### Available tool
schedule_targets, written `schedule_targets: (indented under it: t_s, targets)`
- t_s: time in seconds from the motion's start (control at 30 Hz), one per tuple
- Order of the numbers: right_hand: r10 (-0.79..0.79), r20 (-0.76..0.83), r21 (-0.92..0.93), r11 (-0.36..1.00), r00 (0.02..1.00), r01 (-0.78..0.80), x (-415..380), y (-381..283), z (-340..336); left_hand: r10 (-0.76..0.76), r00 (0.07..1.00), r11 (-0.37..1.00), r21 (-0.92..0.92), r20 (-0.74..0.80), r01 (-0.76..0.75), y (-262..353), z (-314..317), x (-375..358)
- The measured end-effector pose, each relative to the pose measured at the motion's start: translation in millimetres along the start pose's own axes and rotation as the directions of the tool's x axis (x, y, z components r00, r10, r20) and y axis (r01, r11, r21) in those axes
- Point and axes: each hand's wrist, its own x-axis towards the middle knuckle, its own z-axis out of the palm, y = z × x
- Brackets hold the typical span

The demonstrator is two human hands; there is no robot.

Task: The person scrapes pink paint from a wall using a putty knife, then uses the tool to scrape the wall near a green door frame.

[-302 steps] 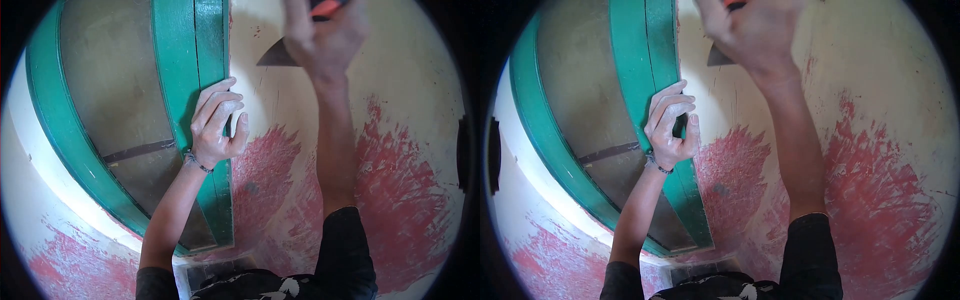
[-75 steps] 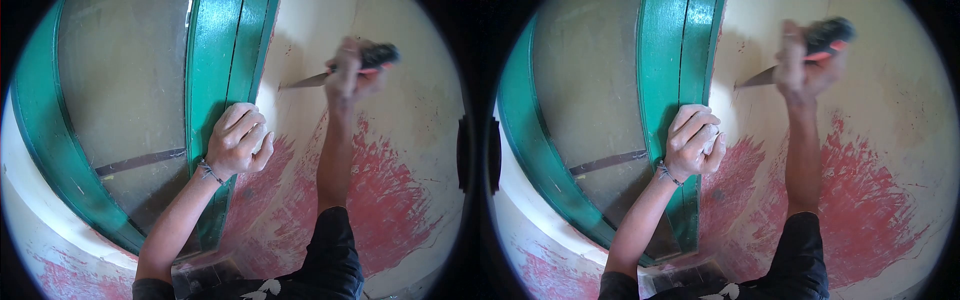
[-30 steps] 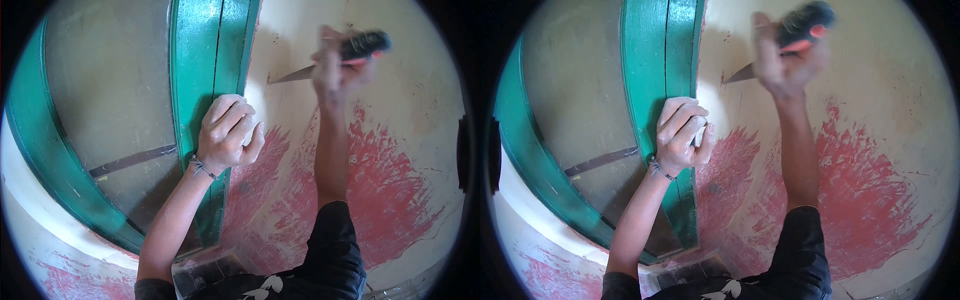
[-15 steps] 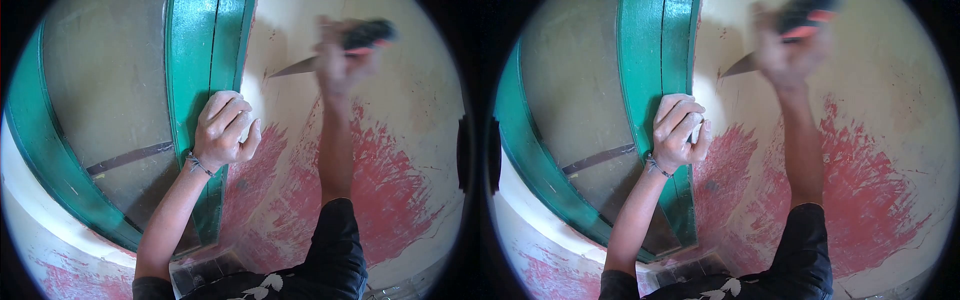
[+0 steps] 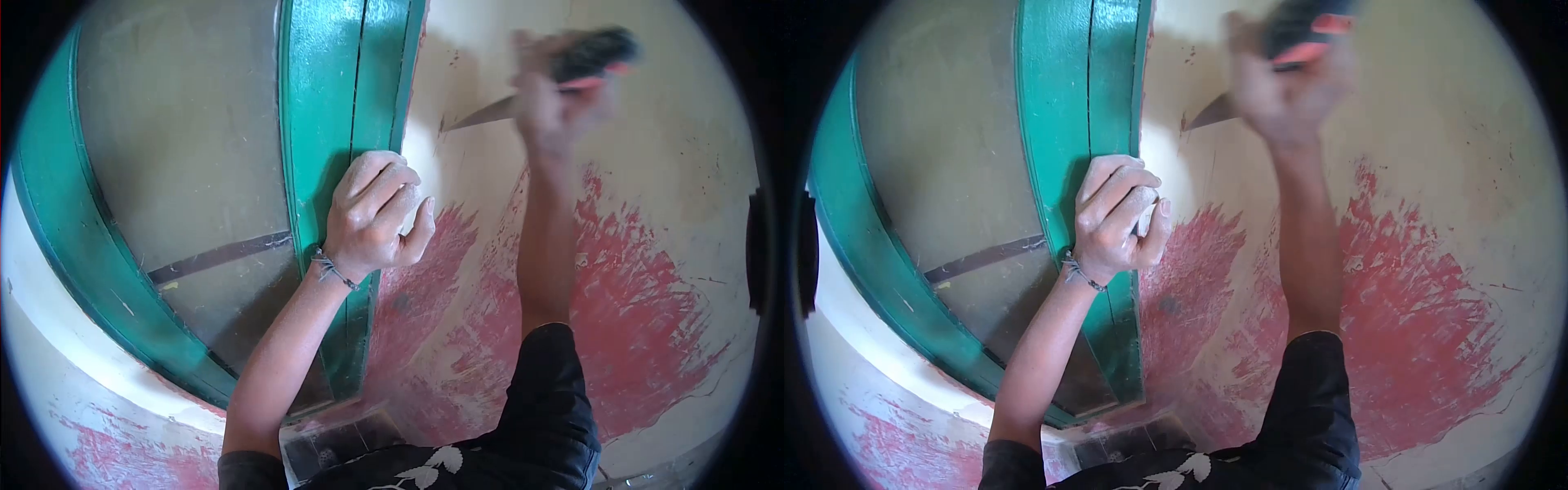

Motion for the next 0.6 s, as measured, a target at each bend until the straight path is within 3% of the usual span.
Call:
schedule_targets:
  t_s: [0.07,0.1,0.13,0.2,0.23,0.27,0.37,0.43,0.5,0.6]
  targets:
    - [-0.165,0.273,-0.198,0.955,0.948,0.223,-9.7,10.3,-6.7,-0.001,1.0,1.0,-0.007,0.005,0.001,2.0,1.1,-1.7]
    - [0.046,-0.04,-0.012,0.999,0.998,-0.046,-11.4,12.1,3.7,0.0,1.0,1.0,-0.005,0.0,0.0,1.2,1.3,-1.8]
    - [-0.048,-0.007,0.17,0.984,0.999,0.048,-0.2,5.4,-2.5,-0.003,1.0,1.0,-0.002,-0.006,0.003,0.5,1.1,-1.7]
    - [0.214,-0.104,0.01,0.977,0.971,-0.214,-0.5,-18.5,-0.7,0.002,1.0,1.0,0.008,-0.009,-0.002,-0.7,0.6,-1.2]
    - [0.029,0.103,-0.094,0.995,0.994,-0.019,-8.6,-8.9,-1.9,0.001,1.0,1.0,0.009,-0.002,-0.001,0.3,0.8,-2.7]
    - [-0.144,0.321,-0.149,0.968,0.936,0.2,-17.1,7.6,-2.3,0.006,1.0,1.0,0.011,0.0,-0.006,0.1,1.7,-2.4]
    - [-0.009,0.006,0.179,0.984,1.0,0.008,-7.2,0.2,-0.5,-0.001,1.0,1.0,-0.006,-0.011,0.001,0.1,1.2,-1.2]
    - [-0.028,0.049,0.045,0.999,0.998,0.025,-7.2,-5.0,-0.3,0.011,1.0,1.0,0.01,-0.01,-0.011,-0.6,1.0,0.1]
    - [-0.198,0.214,-0.074,0.973,0.957,0.218,-9.0,10.0,3.2,-0.004,1.0,1.0,0.001,0.003,0.004,2.7,-0.3,-2.4]
    - [0.033,-0.081,0.075,0.997,0.996,-0.027,-2.7,-11.8,0.4,-0.021,1.0,1.0,-0.006,0.004,0.021,0.8,-0.7,-0.2]
